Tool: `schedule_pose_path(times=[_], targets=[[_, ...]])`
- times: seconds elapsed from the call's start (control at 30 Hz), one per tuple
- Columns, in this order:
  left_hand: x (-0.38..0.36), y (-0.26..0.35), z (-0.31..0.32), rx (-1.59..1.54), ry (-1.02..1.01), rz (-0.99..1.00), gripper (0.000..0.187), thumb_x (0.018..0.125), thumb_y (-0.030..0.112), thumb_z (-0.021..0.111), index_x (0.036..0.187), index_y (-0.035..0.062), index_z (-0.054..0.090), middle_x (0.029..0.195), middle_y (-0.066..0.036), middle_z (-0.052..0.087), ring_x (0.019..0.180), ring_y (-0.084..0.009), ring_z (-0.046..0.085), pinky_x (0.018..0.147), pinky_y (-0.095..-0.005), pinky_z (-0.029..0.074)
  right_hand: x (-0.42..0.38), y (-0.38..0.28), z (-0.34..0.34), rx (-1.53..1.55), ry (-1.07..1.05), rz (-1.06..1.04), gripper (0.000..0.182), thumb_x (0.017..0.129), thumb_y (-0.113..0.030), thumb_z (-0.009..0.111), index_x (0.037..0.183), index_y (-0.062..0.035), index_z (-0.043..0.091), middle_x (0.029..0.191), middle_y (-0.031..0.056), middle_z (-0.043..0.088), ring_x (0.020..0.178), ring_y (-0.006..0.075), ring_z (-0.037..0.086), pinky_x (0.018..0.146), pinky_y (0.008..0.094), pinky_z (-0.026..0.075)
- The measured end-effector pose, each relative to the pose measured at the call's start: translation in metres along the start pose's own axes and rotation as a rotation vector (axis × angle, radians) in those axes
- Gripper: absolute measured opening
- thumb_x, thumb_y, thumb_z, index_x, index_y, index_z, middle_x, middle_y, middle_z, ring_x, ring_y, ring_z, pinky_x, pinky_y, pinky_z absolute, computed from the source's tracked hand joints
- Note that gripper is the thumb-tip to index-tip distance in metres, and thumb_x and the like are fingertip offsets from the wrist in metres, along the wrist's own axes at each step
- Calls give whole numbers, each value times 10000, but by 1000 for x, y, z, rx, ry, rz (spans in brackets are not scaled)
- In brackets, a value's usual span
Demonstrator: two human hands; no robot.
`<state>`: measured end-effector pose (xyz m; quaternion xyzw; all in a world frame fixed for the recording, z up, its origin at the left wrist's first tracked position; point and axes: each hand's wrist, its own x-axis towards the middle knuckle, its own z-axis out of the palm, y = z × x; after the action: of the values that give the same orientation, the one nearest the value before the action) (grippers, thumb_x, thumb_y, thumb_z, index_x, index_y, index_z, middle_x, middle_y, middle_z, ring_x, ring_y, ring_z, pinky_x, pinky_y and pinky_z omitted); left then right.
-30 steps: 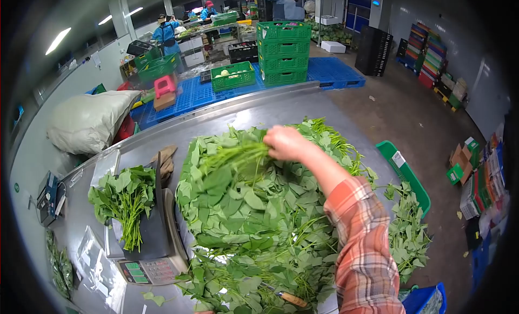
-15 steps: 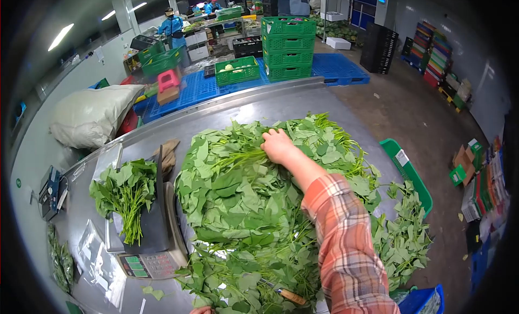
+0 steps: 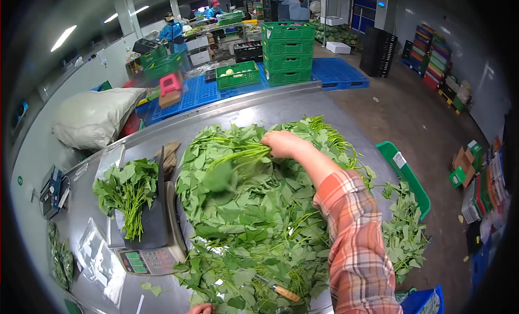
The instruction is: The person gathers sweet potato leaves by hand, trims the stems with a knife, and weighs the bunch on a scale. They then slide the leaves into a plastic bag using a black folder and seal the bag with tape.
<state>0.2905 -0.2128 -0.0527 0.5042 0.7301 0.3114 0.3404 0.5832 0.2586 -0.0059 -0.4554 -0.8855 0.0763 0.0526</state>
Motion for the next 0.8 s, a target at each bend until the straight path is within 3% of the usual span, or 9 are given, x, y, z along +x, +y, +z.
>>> schedule_pose_path(times=[0.2, 0.3, 0.4, 0.43, 0.53, 0.6, 0.67, 0.73, 0.8], targets=[[-16, -1, -14, -23, 55, -140, 187, 868, 107, 582, 990, -21, 644, 908, -117, 672, 834, -157, 617, 750, -284, 487, -7, -4, -3, -312, 521, -151, 256, 722, -47, 537, 965, -59, 617, 1020, 142, 572, 866, 297, 596, 722, 410, 485], [-18, -1, -19, -8, 73, -106, 189, 868, 114, 584, 984, -20, 649, 898, -122, 671, 820, -153, 616, 734, -279, 488, -40, -32, -52, -286, 780, -72, 393, 681, -10, 562, 1073, -31, 576, 1139, 125, 562, 962, 279, 570, 809, 371, 451], [-23, 31, -18, 62, -61, -178, 192, 862, 133, 594, 963, -22, 644, 876, -134, 660, 784, -209, 626, 713, -298, 494, -63, -37, -39, -188, 294, 129, 295, 649, -22, 569, 944, -15, 555, 965, 143, 597, 825, 266, 586, 685, 361, 456], [-29, 27, -19, 147, -105, 46, 190, 867, 130, 581, 973, -19, 631, 905, -147, 647, 818, -252, 617, 744, -317, 487, -76, -44, -22, -151, 70, 202, 281, 646, -26, 569, 926, -13, 546, 926, 147, 596, 803, 264, 585, 657, 361, 455], [-18, 24, -17, 220, -271, 432, 307, 722, 65, 673, 1019, 41, 599, 982, -155, 608, 935, -331, 575, 805, -399, 465, -136, -103, -41, -248, 369, -49, 221, 663, -38, 553, 881, -13, 525, 800, 127, 560, 734, 272, 571, 607, 375, 446], [-19, 62, -25, 209, -231, 745, 315, 753, 124, 686, 1043, 37, 600, 1028, -158, 600, 936, -309, 585, 787, -365, 485, -168, -160, -45, -312, 425, -345, 214, 680, -55, 548, 888, -11, 522, 754, 108, 530, 698, 270, 556, 583, 382, 441], [-23, 93, -37, 189, -96, 1089, 415, 760, 178, 696, 1120, 21, 563, 1104, -156, 581, 998, -295, 567, 843, -367, 477, -198, -220, -39, -274, 235, -540, 268, 704, -76, 547, 963, -8, 534, 768, 90, 521, 699, 247, 550, 603, 362, 441], [-30, 119, -52, 274, 4, 1077, 553, 751, 257, 715, 1207, 26, 506, 1144, -168, 560, 1020, -322, 555, 874, -375, 465, -222, -268, -30, -139, 40, -816, 299, 741, -117, 545, 1017, -5, 537, 806, 67, 531, 753, 203, 553, 638, 332, 434], [-30, 107, -54, 309, -12, 800, 611, 766, 321, 701, 1238, 12, 467, 1138, -189, 558, 1028, -342, 547, 889, -385, 455, -248, -301, -17, -188, -9, -947, 319, 757, -148, 536, 1055, -34, 543, 824, 35, 527, 808, 180, 540, 687, 307, 419]])
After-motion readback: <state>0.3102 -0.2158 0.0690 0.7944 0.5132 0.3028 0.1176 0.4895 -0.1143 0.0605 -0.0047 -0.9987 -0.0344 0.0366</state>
